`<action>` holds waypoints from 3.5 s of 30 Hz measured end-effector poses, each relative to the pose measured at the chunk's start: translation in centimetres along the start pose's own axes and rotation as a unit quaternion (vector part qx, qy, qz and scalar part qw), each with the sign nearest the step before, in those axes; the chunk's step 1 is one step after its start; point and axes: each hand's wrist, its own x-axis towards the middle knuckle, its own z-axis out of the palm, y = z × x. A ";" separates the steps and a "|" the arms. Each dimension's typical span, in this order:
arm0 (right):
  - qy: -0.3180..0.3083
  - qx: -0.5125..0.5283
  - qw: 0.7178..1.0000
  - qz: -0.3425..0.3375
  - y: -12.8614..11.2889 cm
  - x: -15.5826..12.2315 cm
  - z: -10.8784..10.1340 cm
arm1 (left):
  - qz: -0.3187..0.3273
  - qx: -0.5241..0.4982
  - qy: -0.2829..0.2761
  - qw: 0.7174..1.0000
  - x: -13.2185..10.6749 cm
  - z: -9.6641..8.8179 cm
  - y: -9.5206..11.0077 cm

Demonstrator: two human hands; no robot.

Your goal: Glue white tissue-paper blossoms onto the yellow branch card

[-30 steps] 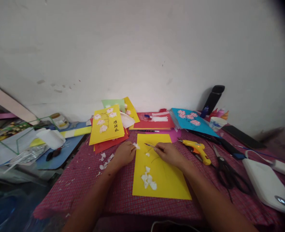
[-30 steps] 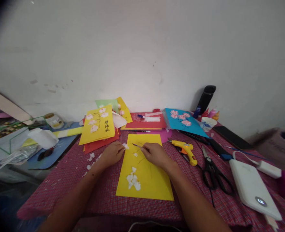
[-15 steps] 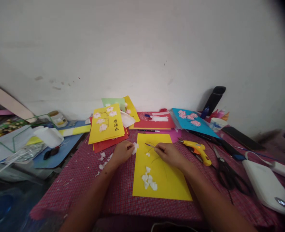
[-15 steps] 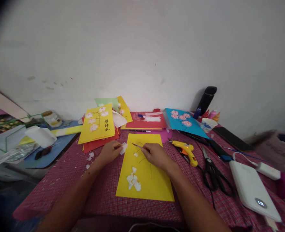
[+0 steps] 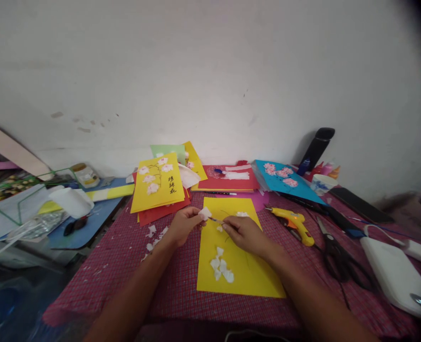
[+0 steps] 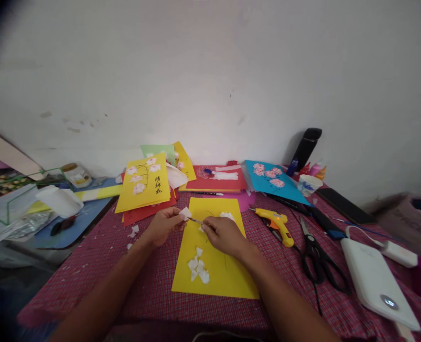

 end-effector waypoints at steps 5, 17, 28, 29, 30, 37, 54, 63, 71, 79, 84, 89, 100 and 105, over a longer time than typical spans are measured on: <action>-0.006 -0.008 1.000 0.006 0.2 0.0 0.2 | -0.010 0.015 -0.029 0.999 -0.2 0.1 -0.1; -0.005 0.013 1.000 0.008 0.6 0.0 0.2 | -0.001 0.010 -0.063 0.998 -0.2 -0.3 -0.4; -0.043 0.091 0.995 0.006 0.8 0.0 0.4 | 0.022 0.030 -0.081 0.996 -0.6 -0.2 0.4; -0.046 0.092 0.995 0.004 0.7 0.0 0.3 | 0.021 0.034 -0.081 0.996 -0.6 -0.2 0.5; -0.048 0.090 0.995 0.002 0.7 0.0 0.3 | 0.020 0.038 -0.080 0.996 -0.6 -0.1 0.5; -0.065 0.080 0.995 0.003 0.5 0.0 0.2 | 0.002 0.026 -0.072 0.997 -0.5 0.0 0.0; -0.006 -0.005 0.999 0.037 0.5 -0.1 0.5 | 0.007 0.065 -0.060 0.996 -0.3 0.1 -0.9; -0.015 -0.044 0.999 -0.003 0.5 -0.1 0.4 | -0.031 0.053 -0.059 0.996 -0.1 0.0 -1.2; -0.019 -0.034 0.999 -0.026 0.4 -0.2 0.1 | -0.085 0.026 -0.048 0.995 -0.2 0.1 -0.8; -0.040 -0.053 0.998 -0.022 0.3 -0.3 -0.4 | -0.012 0.105 -0.101 0.989 -0.5 0.2 -0.7; -0.048 -0.028 0.998 0.002 0.4 -0.5 -0.1 | 0.025 0.172 -0.122 0.977 -0.7 0.3 -0.2; -0.021 -0.023 1.000 0.000 0.5 -0.3 0.0 | 0.053 0.227 -0.119 0.965 -0.8 0.2 0.1; -0.051 -0.066 0.996 -0.021 0.4 -0.3 -0.4 | 0.079 0.262 -0.104 0.956 -0.9 0.3 0.2; -0.052 -0.067 0.996 -0.015 0.5 -0.3 -0.8 | 0.057 0.256 -0.087 0.961 -0.8 0.1 0.3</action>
